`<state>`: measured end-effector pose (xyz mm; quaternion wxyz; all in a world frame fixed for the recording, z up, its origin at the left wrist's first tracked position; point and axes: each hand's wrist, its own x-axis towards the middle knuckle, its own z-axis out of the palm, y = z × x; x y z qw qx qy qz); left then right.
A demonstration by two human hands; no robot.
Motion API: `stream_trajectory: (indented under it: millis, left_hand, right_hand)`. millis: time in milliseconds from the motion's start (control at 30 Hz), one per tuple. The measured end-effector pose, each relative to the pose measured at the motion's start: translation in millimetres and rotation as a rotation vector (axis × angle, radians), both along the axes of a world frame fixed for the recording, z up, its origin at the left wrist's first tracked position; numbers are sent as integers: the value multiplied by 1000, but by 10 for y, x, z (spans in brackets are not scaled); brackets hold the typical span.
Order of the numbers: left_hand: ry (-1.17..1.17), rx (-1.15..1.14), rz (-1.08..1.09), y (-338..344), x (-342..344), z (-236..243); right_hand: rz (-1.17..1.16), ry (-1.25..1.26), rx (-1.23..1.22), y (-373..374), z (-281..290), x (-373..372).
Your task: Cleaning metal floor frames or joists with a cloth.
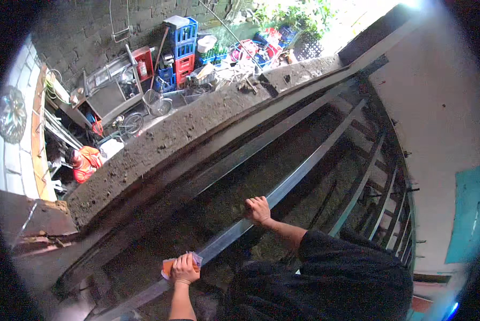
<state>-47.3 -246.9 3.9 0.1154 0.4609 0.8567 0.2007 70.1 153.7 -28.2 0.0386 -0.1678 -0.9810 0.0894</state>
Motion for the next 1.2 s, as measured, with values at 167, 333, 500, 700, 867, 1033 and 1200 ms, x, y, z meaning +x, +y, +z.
stream_trajectory:
  millis: [167, 333, 500, 700, 867, 1033, 1200]
  left_hand:
    - [35, 28, 14, -21, -9, 18]
    - [42, 53, -9, -29, -49, 22]
    - [64, 81, 5, -49, -57, -2]
    - [167, 122, -25, -166, -23, -166]
    - [68, 69, -42, -195, 104, -111]
    - [77, 98, -25, -162, 231, -211]
    - [186, 155, -2, -136, 203, -217]
  right_hand:
    - [17, -36, 32, -38, -42, -5]
    - [-25, -29, 26, -63, -71, -22]
    - [-56, -54, -33, -115, 157, -144]
    - [-99, -11, -42, -144, 110, -76]
    - [-277, -19, 346, -433, 80, -17]
    - [-314, 134, 18, -1611, 493, -59]
    - [-43, 320, -11, -2810, 336, 477]
